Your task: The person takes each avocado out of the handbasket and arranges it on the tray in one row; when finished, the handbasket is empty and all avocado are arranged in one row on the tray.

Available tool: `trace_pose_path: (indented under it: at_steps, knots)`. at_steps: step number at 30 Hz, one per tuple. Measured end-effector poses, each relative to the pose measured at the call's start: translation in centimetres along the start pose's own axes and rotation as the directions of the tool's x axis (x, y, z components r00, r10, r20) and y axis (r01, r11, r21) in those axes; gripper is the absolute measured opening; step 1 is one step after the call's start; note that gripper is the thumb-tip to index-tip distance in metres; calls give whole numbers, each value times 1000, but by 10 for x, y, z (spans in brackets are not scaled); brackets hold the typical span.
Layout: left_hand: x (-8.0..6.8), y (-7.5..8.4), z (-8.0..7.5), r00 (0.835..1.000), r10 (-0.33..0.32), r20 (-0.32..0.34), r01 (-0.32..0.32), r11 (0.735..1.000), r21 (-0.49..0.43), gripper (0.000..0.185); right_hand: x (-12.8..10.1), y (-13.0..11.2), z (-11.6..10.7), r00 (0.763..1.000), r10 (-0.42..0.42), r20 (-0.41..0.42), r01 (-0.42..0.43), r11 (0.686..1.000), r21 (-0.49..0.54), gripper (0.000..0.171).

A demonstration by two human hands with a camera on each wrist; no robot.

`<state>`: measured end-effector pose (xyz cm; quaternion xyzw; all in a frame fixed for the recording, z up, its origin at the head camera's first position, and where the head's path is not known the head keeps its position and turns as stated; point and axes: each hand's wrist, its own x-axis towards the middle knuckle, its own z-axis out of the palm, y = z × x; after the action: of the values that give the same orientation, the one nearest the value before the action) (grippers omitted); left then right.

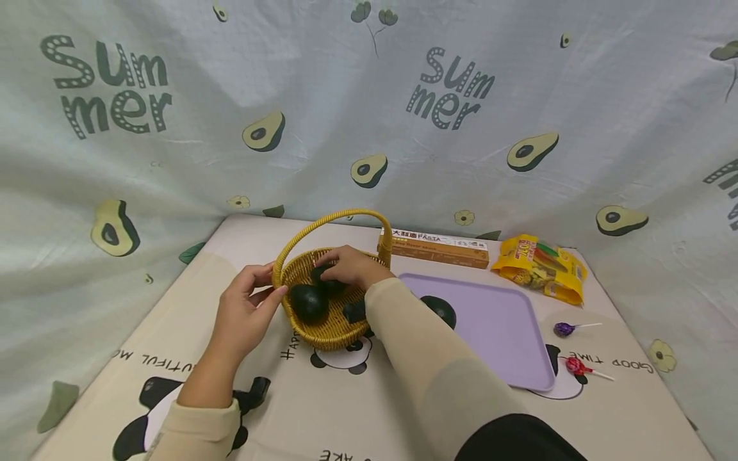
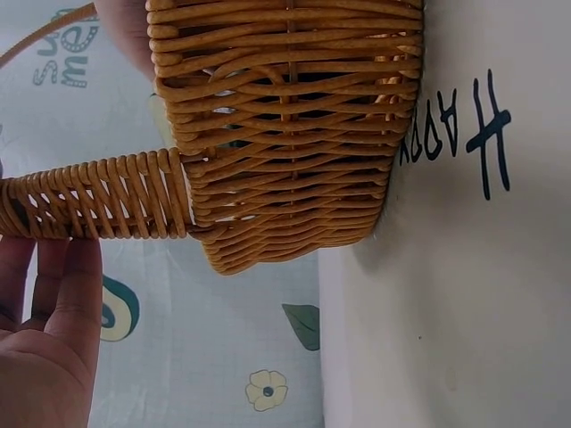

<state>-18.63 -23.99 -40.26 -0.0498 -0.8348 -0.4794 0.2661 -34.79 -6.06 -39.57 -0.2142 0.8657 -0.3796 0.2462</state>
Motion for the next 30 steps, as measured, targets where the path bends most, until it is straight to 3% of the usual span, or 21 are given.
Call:
trace_pose_path:
  at_steps: [5,14,30]
  knots:
    - [-1,3,0,1000,-10,-2,10,1000,22,34,-2,1,-2,1000,-6,6,6,1000,8,27]
    - [-2,4,2,1000,1,-9,-1,1000,20,35,-8,4,-3,997,-46,61,39,992,121,30]
    - [-1,2,2,1000,3,-12,-3,1000,22,35,-25,2,-20,981,-187,59,188,982,-18,59]
